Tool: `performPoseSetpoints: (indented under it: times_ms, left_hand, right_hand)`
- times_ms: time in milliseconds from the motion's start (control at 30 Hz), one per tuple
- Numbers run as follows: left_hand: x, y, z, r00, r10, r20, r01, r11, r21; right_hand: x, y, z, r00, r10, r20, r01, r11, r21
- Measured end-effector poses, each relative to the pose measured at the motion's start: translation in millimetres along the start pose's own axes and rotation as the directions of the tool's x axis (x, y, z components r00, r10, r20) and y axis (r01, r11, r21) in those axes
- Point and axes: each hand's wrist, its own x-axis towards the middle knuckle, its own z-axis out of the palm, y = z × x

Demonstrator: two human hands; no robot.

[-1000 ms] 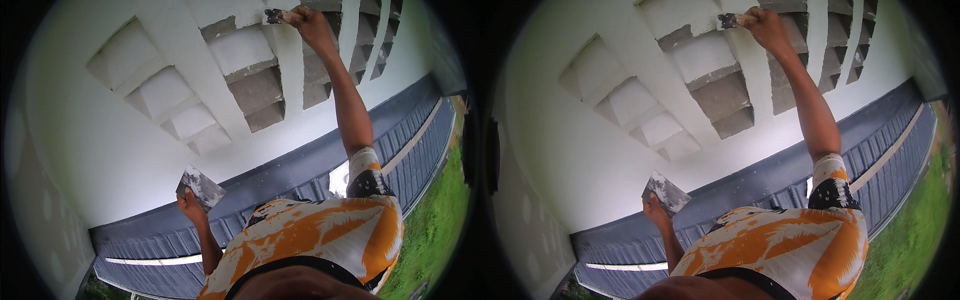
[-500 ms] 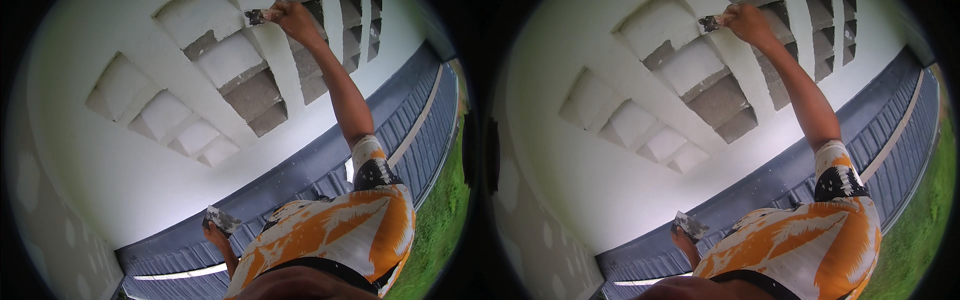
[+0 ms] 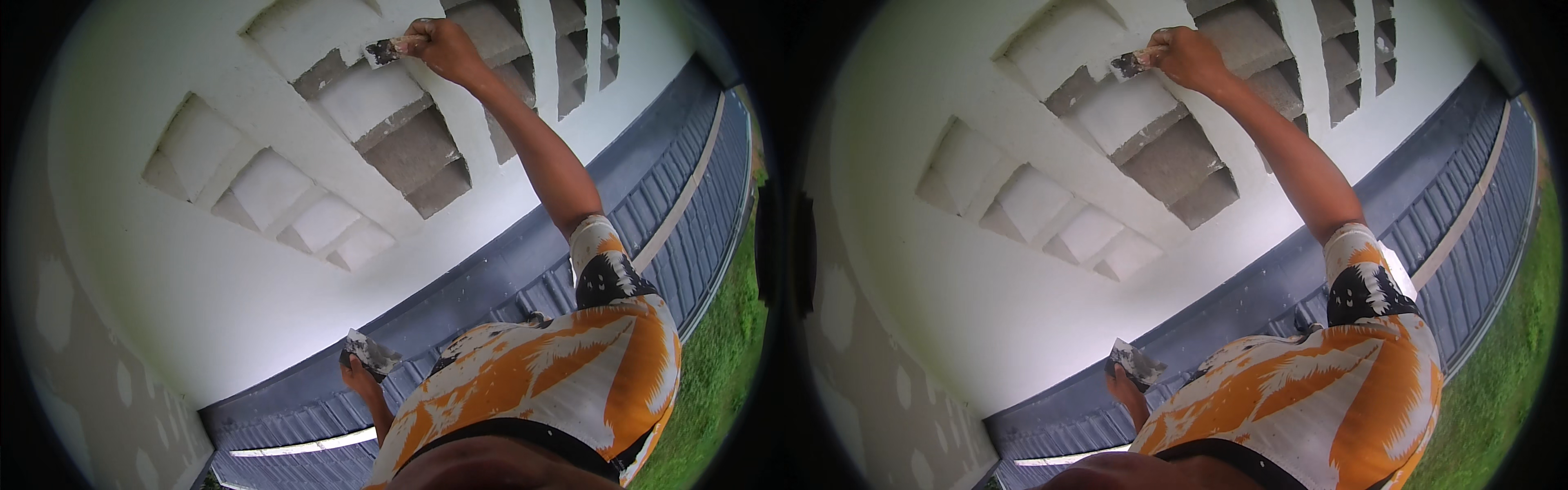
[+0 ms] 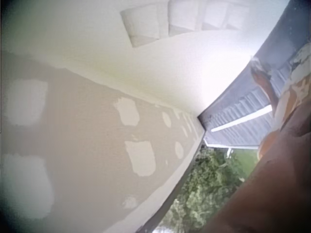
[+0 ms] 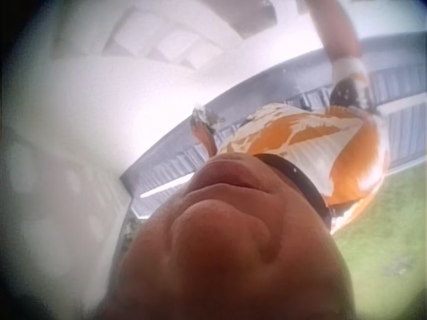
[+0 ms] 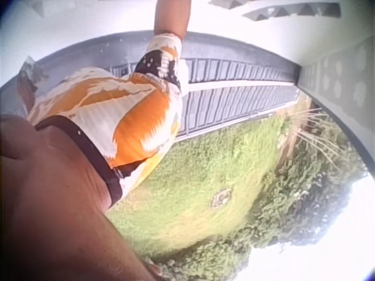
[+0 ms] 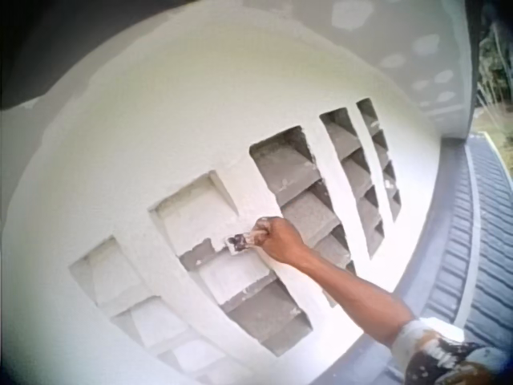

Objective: The person applies white plaster to a decorative wall section with recessed rectangular panels using a small trowel and a larger hawk. They repeatedly scoop plaster from the hawk and smooth it into the panel edges and corners.

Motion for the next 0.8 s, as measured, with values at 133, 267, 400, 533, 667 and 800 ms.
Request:
performPoseSetpoints:
  times_ms: [133,267,400,533,667,800]
  left_hand:
    - [18,-3,4,0.999,0.019,0.037,-0.02,1.0,0.017]
    - [13,9,16,0.999,0.042,0.013,-0.042,0.999,-0.033]
    - [15,2,9,0.998,0.03,0.057,-0.028,0.999,-0.037]
    - [20,-11,4,0.998,0.047,0.037,-0.046,0.999,-0.022]
    - [10,-11,1,1.0,0.015,-0.018,-0.016,0.999,-0.05]
    - [6,4,4,1.0,0.006,0.012,-0.006,1.0,-0.029]
  right_hand:
    - [1,-22,23,0.99,0.007,-0.14,-0.023,0.993,-0.112]
    - [3,-18,2,0.978,0.039,-0.203,-0.072,0.985,-0.159]
    - [1,-16,15,0.987,-0.025,-0.16,0.003,0.991,-0.133]
    - [6,-19,10,0.97,0.025,-0.24,-0.078,0.974,-0.213]
    - [13,8,-22,0.925,0.109,-0.364,-0.168,0.976,-0.135]
    - [-8,-13,-2,0.989,0.037,-0.142,-0.034,0.999,0.028]
